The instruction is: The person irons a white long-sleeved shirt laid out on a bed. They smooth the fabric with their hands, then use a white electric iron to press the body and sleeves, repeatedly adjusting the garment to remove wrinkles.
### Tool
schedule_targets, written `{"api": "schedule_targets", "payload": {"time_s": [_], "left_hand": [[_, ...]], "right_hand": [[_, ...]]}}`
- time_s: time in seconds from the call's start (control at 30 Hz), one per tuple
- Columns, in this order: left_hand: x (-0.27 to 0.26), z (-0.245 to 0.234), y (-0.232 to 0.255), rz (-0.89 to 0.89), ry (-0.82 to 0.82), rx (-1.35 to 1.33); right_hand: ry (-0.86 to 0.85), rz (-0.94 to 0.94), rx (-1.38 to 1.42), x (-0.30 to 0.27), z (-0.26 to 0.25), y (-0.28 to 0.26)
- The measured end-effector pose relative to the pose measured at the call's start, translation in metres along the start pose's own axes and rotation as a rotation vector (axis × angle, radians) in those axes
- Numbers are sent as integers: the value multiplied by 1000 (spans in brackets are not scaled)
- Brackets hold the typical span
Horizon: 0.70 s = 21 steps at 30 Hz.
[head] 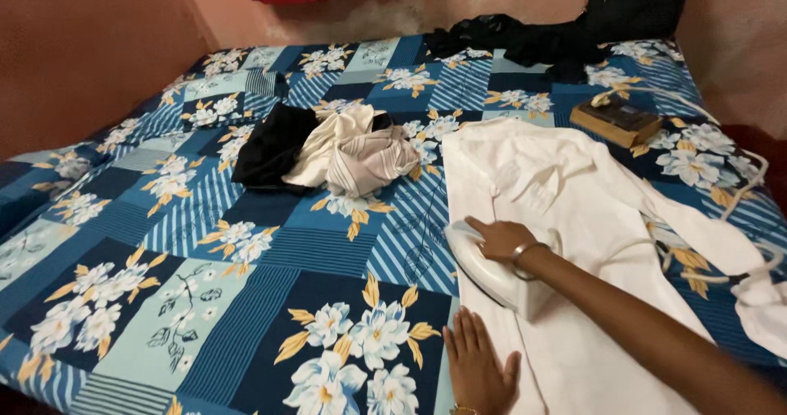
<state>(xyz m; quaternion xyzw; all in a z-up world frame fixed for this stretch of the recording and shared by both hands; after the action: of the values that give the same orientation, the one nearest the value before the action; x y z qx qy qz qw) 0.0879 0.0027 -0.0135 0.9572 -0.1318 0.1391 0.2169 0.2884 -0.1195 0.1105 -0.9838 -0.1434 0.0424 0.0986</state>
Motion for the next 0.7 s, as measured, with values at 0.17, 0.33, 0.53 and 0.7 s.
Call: {"api": "schedule_targets", "payload": {"time_s": [0.17, 0.33, 0.53, 0.7], "left_hand": [[-30, -12, 8, 98, 228, 218], [-49, -3, 3, 152, 218, 171], [-48, -3, 5, 150, 187, 133], [-48, -21, 14, 74, 62, 51]], "right_hand": [[-91, -137, -40, -122, 1, 7], [-199, -115, 24, -209, -1, 3], [-71, -39, -72, -162, 8, -19], [-8, -18, 21, -55, 8, -43]]}}
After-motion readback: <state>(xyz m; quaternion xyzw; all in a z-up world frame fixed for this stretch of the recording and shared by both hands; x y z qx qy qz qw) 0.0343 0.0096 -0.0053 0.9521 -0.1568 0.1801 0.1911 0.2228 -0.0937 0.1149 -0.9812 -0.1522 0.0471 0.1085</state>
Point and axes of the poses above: each hand's wrist, its own x-axis towards the middle knuckle, its own z-axis out of the palm, y = z × x, the point moved 2 cm from there along x, towards the middle knuckle, and after that the axes turned 4 degrees about x, right-handed, at the moved point
